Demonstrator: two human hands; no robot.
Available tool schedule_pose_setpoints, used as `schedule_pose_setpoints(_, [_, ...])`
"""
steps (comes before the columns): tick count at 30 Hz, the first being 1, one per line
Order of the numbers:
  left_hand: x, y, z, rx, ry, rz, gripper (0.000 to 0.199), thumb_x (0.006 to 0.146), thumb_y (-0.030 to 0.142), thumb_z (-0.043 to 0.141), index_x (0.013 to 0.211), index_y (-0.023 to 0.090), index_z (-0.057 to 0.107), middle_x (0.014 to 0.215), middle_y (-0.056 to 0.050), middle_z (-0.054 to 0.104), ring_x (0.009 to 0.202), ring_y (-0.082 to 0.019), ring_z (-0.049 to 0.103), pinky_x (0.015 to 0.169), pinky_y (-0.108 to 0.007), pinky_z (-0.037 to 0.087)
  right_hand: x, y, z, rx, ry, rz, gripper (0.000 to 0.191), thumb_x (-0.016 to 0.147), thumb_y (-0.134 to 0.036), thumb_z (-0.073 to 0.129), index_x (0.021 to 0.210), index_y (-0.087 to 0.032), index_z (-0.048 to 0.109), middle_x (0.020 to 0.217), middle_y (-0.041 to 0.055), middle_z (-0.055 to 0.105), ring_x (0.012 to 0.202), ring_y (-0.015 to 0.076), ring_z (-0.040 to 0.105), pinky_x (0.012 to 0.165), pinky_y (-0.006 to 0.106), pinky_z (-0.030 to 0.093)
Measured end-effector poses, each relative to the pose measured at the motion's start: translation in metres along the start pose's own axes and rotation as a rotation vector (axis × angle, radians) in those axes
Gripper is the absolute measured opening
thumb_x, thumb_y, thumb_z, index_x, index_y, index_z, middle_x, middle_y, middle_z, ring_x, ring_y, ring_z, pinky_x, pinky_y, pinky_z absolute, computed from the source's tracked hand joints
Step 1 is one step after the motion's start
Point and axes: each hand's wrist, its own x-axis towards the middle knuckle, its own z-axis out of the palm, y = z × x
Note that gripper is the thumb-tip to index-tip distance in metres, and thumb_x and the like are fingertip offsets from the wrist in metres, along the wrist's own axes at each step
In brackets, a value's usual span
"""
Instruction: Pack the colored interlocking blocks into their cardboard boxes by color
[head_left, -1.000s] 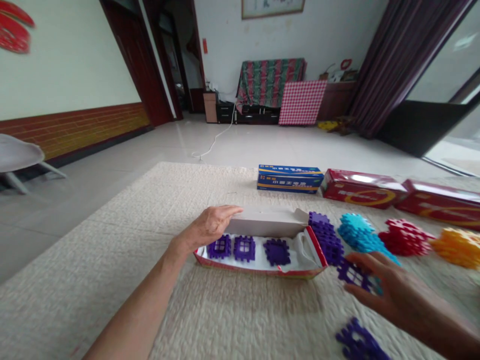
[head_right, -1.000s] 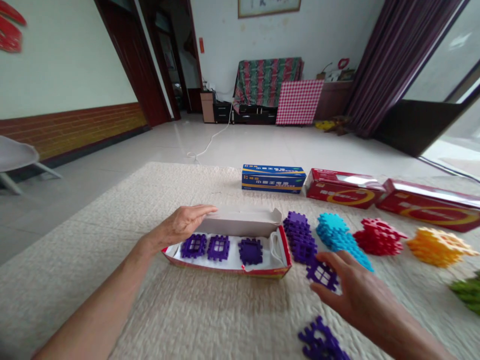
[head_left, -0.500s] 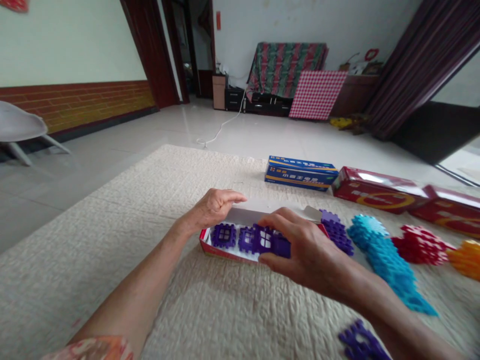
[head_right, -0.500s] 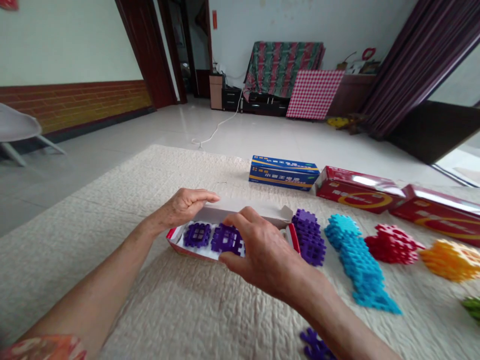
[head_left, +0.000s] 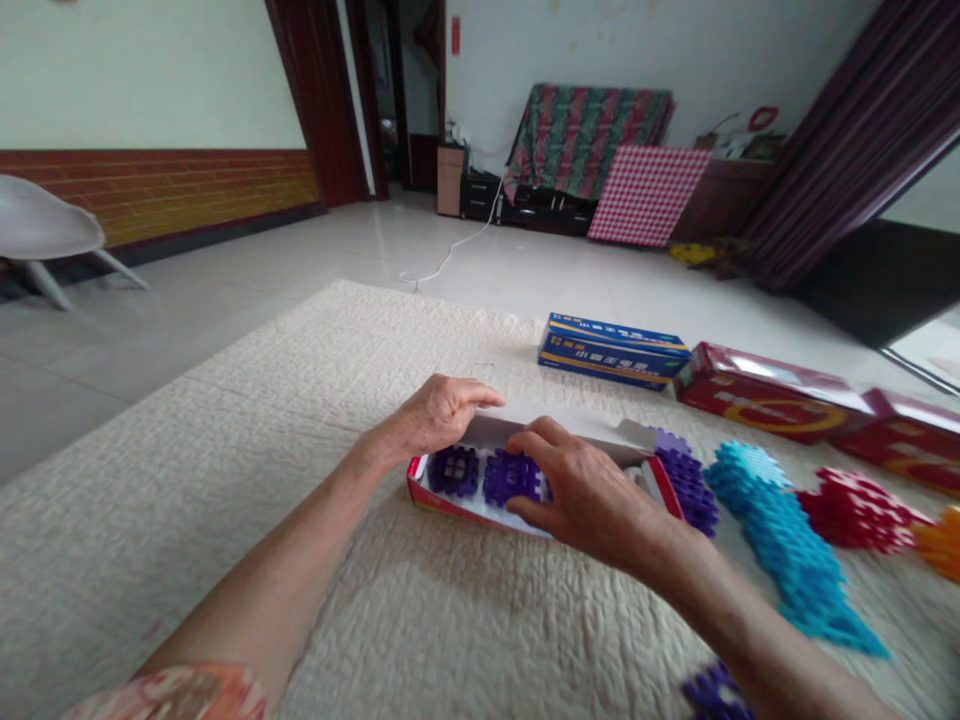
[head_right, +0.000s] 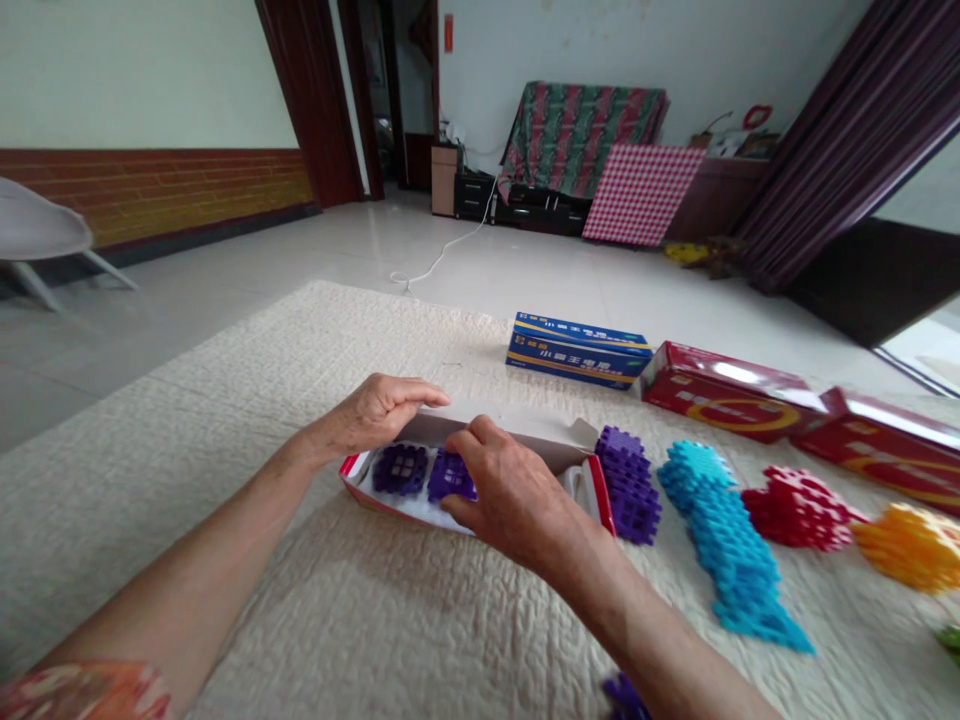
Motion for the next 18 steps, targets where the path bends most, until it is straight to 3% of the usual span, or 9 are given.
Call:
schedule_pose_setpoints(5, [0.000, -0.001, 0.001, 0.010, -0.012, 0.005, 0.040, 0.081, 0.003, 0.042, 0.100, 0.020, 0.073, 0.103, -0.003, 0.076, 0.097, -0.014, 0.071, 0.087, -0.028, 0.056, -0.011, 0.008, -0.005, 0.097, 0.122, -0.028, 0.021, 0.081, -0.019, 0.063, 0.102, -0.018, 0.061, 0.104, 0.0067, 0.062, 0.082, 0.0170, 0.063, 0.074, 0.031, 0.051])
schedule_pose_setpoints(10, [0.000, -0.002, 0.001, 0.017, -0.023, 0.014, 0.039, 0.081, 0.005, 0.042, 0.099, 0.018, 0.074, 0.102, -0.004, 0.077, 0.095, -0.014, 0.071, 0.086, -0.027, 0.055, -0.037, 0.020, -0.024, 0.109, 0.242, -0.030, 0.007, 0.089, -0.023, 0.056, 0.092, -0.020, 0.062, 0.094, 0.0045, 0.063, 0.077, 0.0146, 0.062, 0.069, 0.028, 0.049])
schedule_pose_setpoints(14, [0.000, -0.001, 0.001, 0.020, -0.043, 0.010, 0.035, 0.085, 0.010, 0.043, 0.098, 0.019, 0.074, 0.099, -0.003, 0.077, 0.093, -0.014, 0.070, 0.086, -0.029, 0.055, -0.072, 0.043, -0.040, 0.003, 0.369, 0.076, 0.011, 0.092, -0.029, 0.054, 0.087, -0.023, 0.062, 0.089, 0.0031, 0.064, 0.075, 0.0155, 0.062, 0.067, 0.029, 0.047])
schedule_pose_setpoints(18, [0.000, 0.006, -0.001, 0.041, -0.138, 0.072, 0.024, 0.086, 0.019, 0.054, 0.102, 0.020, 0.072, 0.107, -0.004, 0.074, 0.102, -0.017, 0.068, 0.095, -0.032, 0.051, -0.102, 0.067, -0.039, -0.042, 0.462, 0.189, 0.014, 0.090, -0.036, 0.056, 0.087, -0.025, 0.063, 0.090, 0.0030, 0.065, 0.079, 0.0187, 0.063, 0.069, 0.033, 0.048])
